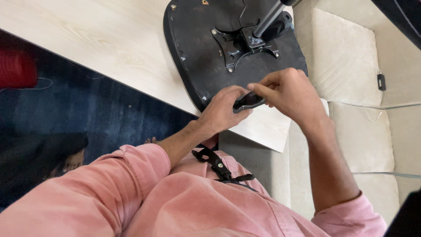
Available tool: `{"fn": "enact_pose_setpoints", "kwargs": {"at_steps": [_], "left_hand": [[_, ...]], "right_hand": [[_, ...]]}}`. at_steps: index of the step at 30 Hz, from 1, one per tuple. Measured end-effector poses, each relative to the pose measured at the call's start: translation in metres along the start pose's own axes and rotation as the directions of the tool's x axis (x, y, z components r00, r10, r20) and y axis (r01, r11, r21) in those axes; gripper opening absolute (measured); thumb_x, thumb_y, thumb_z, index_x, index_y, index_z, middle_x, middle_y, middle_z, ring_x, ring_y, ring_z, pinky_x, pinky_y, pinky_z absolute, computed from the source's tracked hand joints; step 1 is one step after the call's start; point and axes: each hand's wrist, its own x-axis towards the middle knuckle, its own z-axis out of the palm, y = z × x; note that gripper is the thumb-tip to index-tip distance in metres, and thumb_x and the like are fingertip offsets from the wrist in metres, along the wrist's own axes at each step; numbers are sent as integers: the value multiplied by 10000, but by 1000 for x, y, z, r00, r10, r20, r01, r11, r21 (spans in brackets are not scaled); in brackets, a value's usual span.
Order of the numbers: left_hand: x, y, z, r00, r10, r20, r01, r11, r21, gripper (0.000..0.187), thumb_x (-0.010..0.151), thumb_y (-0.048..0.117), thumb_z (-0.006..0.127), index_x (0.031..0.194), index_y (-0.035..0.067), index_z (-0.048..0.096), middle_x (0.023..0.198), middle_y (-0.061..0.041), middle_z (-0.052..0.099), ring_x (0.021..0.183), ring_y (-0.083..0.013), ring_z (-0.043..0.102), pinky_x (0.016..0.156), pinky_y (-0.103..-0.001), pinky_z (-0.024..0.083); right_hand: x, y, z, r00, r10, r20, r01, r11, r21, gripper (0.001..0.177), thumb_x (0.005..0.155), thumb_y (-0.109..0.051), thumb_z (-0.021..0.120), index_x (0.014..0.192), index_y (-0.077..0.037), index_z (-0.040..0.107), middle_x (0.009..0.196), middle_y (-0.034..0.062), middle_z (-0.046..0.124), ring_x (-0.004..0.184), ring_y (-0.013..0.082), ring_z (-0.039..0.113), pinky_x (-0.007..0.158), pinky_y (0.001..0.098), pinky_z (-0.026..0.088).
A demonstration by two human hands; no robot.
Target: The person uses a screwdriver to tighten screws on the underside of an overturned chair base. The hands hold the chair steady while turning the screwdriver to secure the fasteners.
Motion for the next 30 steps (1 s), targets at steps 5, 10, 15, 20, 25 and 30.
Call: {"fn": "enact_pose_setpoints", "kwargs": {"at_steps": [5, 10, 15, 20, 25, 30], "left_hand": [[4, 3, 1, 960, -264, 89, 263, 964, 29, 329, 900, 146, 750, 1208, 45, 691, 1102, -143, 727, 1051, -298, 721, 935, -402, 566], [9, -8, -1, 988, -113, 108, 114, 993, -4, 431, 870, 118, 751, 1270, 22, 622, 1114, -158, 707, 1048, -323, 711, 938, -410, 550], [12, -1, 7, 985, -174, -7, 173, 973, 151, 346, 768, 187, 875, 1038, 46, 710, 1046, -171, 735, 1047, -357, 706, 939, -446, 549], [7, -5, 4, 975, -180, 127, 191, 978, -78, 403, 880, 167, 759, 1256, 62, 659, 1179, -133, 732, 1135, -281, 716, 998, -405, 575], [1, -4, 5, 999, 31, 39, -34, 997, 68, 420, 827, 127, 828, 1201, 12, 674, 1044, -179, 738, 996, -379, 703, 882, -458, 547], [4, 4, 9, 973, -219, 77, 216, 975, 49, 309, 866, 171, 776, 1131, 35, 692, 1030, -134, 757, 941, -298, 766, 847, -411, 593]], "right_hand": [[2, 3, 5, 964, -235, -127, 244, 967, 65, 345, 999, -333, 716, 1117, -15, 782, 926, 162, 782, 829, 221, 763, 707, 331, 573], [-3, 18, -3, 845, -519, -127, 534, 831, 155, 398, 881, -339, 710, 1160, -57, 741, 976, 126, 754, 859, 210, 743, 693, 330, 586], [2, 10, 1, 995, 97, -27, -99, 990, -102, 398, 955, -393, 830, 1048, -7, 812, 847, 166, 787, 803, 268, 796, 738, 378, 599], [-4, 20, -2, 873, -465, -151, 472, 882, 12, 356, 882, -255, 794, 1125, 3, 767, 987, 177, 767, 876, 274, 754, 704, 366, 580], [-8, 17, 2, 964, -255, -73, 261, 962, 82, 377, 859, -332, 786, 1090, -34, 795, 899, 142, 797, 845, 231, 793, 733, 344, 598], [-4, 7, 8, 994, 111, 7, -111, 994, -7, 459, 955, -444, 771, 1030, 6, 818, 871, 193, 800, 816, 284, 796, 760, 391, 607]]}}
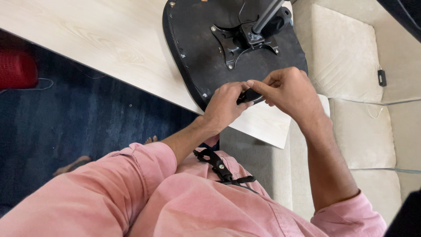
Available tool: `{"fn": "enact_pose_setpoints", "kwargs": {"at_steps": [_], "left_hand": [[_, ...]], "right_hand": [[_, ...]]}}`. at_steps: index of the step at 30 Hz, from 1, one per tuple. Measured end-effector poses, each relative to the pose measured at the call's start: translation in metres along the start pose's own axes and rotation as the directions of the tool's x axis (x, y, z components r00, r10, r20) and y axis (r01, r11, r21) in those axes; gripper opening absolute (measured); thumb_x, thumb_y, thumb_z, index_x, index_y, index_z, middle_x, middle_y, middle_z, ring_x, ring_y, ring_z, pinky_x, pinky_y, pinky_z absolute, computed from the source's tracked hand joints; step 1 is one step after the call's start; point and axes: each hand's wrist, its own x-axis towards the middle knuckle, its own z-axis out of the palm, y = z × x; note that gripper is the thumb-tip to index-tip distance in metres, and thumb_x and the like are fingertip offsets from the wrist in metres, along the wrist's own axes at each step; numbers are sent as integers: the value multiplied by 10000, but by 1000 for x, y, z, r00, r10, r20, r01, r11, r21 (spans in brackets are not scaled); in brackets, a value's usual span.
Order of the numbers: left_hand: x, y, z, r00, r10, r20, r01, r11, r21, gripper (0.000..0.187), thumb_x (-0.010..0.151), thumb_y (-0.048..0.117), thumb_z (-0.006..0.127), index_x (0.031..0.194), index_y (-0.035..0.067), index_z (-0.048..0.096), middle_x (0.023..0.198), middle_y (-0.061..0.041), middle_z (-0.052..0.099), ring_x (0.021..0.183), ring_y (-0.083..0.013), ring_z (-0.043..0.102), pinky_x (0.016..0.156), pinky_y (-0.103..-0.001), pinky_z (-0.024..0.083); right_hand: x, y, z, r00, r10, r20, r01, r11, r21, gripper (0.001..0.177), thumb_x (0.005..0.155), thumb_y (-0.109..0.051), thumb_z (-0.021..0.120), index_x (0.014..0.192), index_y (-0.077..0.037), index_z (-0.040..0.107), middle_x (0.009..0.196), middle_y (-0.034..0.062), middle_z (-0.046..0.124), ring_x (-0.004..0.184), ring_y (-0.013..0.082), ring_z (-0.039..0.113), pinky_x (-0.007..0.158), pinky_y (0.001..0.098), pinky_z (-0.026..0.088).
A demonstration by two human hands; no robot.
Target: The person uses a screwdriver to tighten screws on the underside of an overturned chair base. The hands hold the chair steady while turning the screwdriver to secure the fasteners.
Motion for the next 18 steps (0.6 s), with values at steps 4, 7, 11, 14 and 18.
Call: {"fn": "enact_pose_setpoints", "kwargs": {"at_steps": [4, 7, 11, 14, 18], "left_hand": [[0, -2, -6, 996, 66, 64, -59, 992, -108, 344, 911, 147, 732, 1231, 34, 676, 1029, -148, 757, 960, -306, 758, 838, -427, 586], [-2, -4, -5, 991, 116, 60, -112, 991, -70, 306, 912, 126, 738, 1190, 17, 676, 1018, -165, 757, 951, -325, 752, 838, -443, 583], [-5, 1, 0, 980, 165, -110, -163, 986, 30, 394, 808, 150, 819, 1133, -4, 659, 989, -190, 741, 945, -358, 727, 832, -456, 572], [-4, 4, -1, 992, 75, -100, -75, 997, 9, 383, 828, 166, 813, 1148, 14, 667, 1023, -191, 745, 973, -359, 735, 849, -453, 576], [-4, 3, -6, 998, 54, -33, -56, 996, -71, 341, 902, 124, 749, 1217, 28, 665, 1057, -197, 746, 1016, -379, 725, 865, -467, 565]], "right_hand": [[-4, 10, -4, 820, -553, -151, 568, 819, 82, 416, 861, -314, 804, 1152, -18, 772, 1021, 140, 774, 891, 237, 752, 724, 352, 589], [-8, 14, -3, 856, -511, -84, 517, 847, 125, 373, 867, -313, 778, 1127, -46, 787, 984, 114, 785, 867, 214, 769, 736, 341, 604], [-3, 6, 0, 980, -194, -56, 196, 980, 33, 354, 898, -356, 811, 1054, -38, 800, 848, 151, 784, 772, 236, 780, 705, 369, 607], [0, 4, 0, 988, -146, -51, 149, 987, 58, 355, 932, -356, 806, 1033, -16, 800, 819, 165, 776, 746, 242, 768, 699, 380, 593], [2, 17, -6, 721, -671, -172, 691, 716, 104, 409, 854, -238, 812, 1156, 33, 761, 1003, 159, 764, 809, 216, 737, 661, 338, 579]]}}
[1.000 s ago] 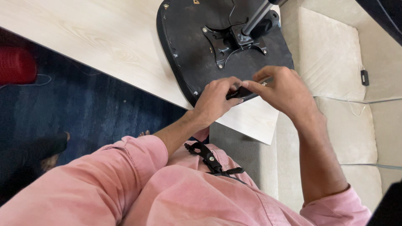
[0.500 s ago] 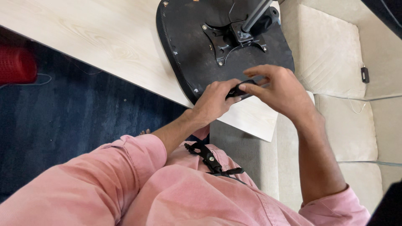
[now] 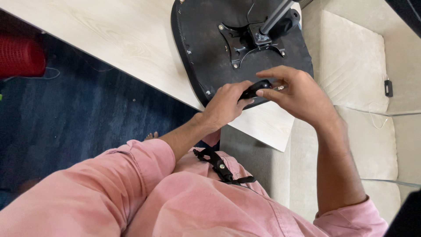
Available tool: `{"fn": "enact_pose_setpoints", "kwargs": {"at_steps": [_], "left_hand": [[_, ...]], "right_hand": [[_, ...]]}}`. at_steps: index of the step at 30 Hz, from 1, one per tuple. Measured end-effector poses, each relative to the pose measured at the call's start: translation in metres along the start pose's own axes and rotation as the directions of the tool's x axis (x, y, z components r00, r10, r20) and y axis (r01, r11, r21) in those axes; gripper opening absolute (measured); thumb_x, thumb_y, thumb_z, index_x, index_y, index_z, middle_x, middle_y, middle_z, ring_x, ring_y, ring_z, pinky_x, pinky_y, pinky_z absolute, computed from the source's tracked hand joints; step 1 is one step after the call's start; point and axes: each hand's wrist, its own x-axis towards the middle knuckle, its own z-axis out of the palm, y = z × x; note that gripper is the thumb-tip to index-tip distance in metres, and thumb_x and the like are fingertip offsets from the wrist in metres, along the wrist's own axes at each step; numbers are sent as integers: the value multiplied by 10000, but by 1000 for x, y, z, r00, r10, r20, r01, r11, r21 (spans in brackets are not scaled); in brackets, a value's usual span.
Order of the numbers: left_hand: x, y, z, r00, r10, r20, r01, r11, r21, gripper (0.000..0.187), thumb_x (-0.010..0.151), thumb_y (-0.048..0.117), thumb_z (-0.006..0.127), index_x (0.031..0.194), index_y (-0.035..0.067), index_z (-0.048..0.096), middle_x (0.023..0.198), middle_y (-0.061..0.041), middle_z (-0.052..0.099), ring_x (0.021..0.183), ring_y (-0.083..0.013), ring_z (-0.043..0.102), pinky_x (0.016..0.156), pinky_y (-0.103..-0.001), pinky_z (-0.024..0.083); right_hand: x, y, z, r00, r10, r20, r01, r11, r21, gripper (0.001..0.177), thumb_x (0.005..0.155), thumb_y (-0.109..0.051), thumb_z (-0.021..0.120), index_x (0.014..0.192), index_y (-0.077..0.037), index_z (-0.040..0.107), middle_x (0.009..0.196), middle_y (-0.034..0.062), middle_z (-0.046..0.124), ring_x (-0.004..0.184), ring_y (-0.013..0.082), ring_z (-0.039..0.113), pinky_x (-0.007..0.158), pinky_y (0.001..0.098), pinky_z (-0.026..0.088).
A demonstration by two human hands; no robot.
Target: The person uses a screwdriver to tighten screws on the underside of an overturned chair base. The hands hold the chair steady while turning the screwdriver to secure the fasteners.
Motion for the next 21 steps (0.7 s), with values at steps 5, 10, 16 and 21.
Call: {"fn": "enact_pose_setpoints", "kwargs": {"at_steps": [5, 10, 16, 21], "left_hand": [[-5, 1, 3, 986, 135, -94, -128, 989, 77, 380, 843, 121, 783, 1177, 0, 646, 1030, -212, 720, 995, -390, 709, 858, -472, 548], [-3, 2, 9, 989, 11, -149, 3, 996, 94, 344, 849, 151, 795, 1141, 24, 664, 1047, -183, 742, 986, -354, 730, 854, -445, 576], [-2, -8, 11, 999, -33, -27, 33, 999, -28, 310, 930, 122, 719, 1219, 27, 657, 1046, -177, 749, 1002, -335, 744, 844, -439, 569], [-6, -2, 18, 982, 114, -153, -92, 985, 144, 383, 822, 176, 808, 1126, -5, 661, 1032, -198, 721, 981, -346, 708, 842, -446, 545]], "right_hand": [[1, 11, 0, 961, 274, 44, -273, 962, -14, 381, 833, -282, 834, 1062, 17, 778, 869, 131, 777, 778, 182, 762, 680, 325, 584], [8, 10, 1, 876, 480, 50, -476, 876, -77, 397, 877, -327, 859, 1000, 42, 784, 805, 161, 766, 741, 238, 746, 664, 368, 565], [2, 17, -9, 998, -5, 59, -1, 995, 101, 385, 846, -238, 780, 1130, 19, 745, 965, 116, 754, 836, 180, 728, 641, 298, 570], [10, 16, -4, 954, 291, 70, -283, 954, -98, 323, 821, -321, 854, 917, -17, 805, 721, 97, 749, 640, 172, 737, 569, 333, 561]]}}
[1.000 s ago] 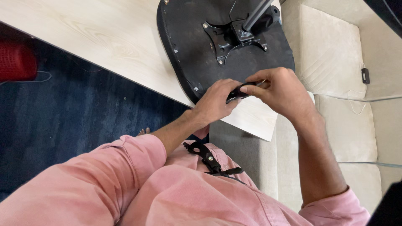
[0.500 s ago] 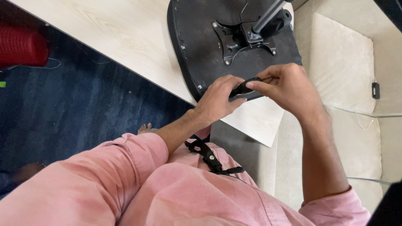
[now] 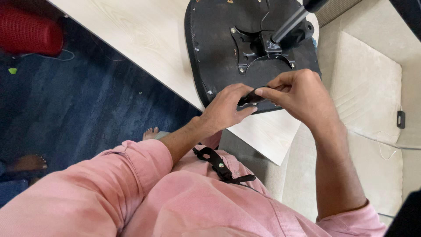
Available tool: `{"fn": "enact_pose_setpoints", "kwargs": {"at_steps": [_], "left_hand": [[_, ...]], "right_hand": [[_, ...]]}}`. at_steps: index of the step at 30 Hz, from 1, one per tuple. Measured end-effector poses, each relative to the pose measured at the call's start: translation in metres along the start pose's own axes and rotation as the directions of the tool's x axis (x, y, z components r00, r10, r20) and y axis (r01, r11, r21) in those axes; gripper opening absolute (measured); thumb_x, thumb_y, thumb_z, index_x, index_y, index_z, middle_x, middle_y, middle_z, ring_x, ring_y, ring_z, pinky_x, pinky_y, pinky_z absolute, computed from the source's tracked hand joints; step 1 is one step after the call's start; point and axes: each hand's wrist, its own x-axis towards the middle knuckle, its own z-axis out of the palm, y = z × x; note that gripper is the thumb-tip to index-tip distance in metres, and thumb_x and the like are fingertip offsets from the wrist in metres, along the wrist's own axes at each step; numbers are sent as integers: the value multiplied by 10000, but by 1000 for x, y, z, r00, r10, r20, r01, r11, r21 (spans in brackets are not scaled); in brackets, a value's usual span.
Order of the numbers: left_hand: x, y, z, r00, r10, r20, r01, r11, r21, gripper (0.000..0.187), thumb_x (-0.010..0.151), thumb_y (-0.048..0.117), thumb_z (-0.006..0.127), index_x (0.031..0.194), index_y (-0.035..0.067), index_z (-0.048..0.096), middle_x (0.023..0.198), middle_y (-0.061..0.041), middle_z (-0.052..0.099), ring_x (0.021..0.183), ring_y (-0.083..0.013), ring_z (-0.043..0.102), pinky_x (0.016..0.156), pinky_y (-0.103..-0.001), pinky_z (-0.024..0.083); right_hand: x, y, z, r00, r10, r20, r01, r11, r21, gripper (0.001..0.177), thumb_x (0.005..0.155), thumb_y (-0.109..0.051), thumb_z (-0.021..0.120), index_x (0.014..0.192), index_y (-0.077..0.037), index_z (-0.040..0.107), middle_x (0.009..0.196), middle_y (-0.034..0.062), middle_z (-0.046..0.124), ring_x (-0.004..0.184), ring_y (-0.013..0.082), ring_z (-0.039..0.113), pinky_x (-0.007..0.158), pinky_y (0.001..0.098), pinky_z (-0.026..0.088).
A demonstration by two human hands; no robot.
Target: The person uses a screwdriver to tighten screws on the underside of an overturned chair base. The hands hold the chair steady while turning the screwdriver to secure the fasteners.
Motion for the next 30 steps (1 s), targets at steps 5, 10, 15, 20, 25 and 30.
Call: {"fn": "enact_pose_setpoints", "kwargs": {"at_steps": [5, 10, 15, 20, 25, 30], "left_hand": [[3, 11, -4, 965, -261, 15, 261, 965, 6, 309, 860, 249, 813, 1037, 12, 727, 935, -186, 754, 873, -323, 742, 779, -434, 574], [9, 10, -5, 933, -331, 141, 337, 941, -20, 311, 891, 275, 783, 1062, 24, 716, 882, -174, 756, 808, -300, 770, 733, -429, 581], [6, 0, -2, 974, -192, 122, 202, 976, -77, 336, 897, 241, 772, 1138, 18, 698, 996, -186, 759, 927, -315, 753, 797, -426, 580], [9, -7, 3, 973, -143, 180, 163, 981, -101, 358, 926, 233, 741, 1215, 32, 676, 1104, -183, 756, 1038, -307, 740, 894, -417, 570], [11, -11, 1, 956, -197, 218, 232, 962, -146, 375, 923, 228, 731, 1250, 51, 679, 1134, -175, 757, 1070, -304, 749, 926, -406, 575], [9, -2, 2, 990, -58, 130, 71, 992, -102, 417, 865, 229, 818, 1176, -14, 681, 1112, -197, 725, 1044, -351, 727, 905, -425, 568]], "right_hand": [[4, -11, 8, 984, 176, -28, -177, 984, -24, 564, 891, -505, 804, 672, 12, 745, 533, 106, 663, 491, 176, 669, 503, 322, 526], [6, -10, 5, 985, 174, 0, -174, 984, -34, 556, 889, -497, 791, 690, 20, 752, 535, 110, 672, 489, 161, 688, 487, 313, 546], [3, -5, -2, 995, 93, 22, -90, 991, -96, 347, 855, -350, 815, 916, -10, 795, 654, 137, 737, 586, 218, 739, 563, 364, 561], [-4, 3, -4, 990, -135, 31, 138, 975, -174, 302, 781, -54, 800, 1081, -21, 786, 971, 153, 753, 852, 318, 729, 735, 414, 543], [-9, 7, -1, 981, -190, 32, 191, 980, -49, 338, 785, 61, 736, 1111, -21, 772, 1077, 113, 744, 925, 287, 730, 781, 403, 556], [-5, 4, -1, 1000, 23, 16, -21, 988, -153, 337, 850, -279, 831, 1038, -2, 790, 839, 166, 758, 745, 268, 749, 673, 371, 567]]}}
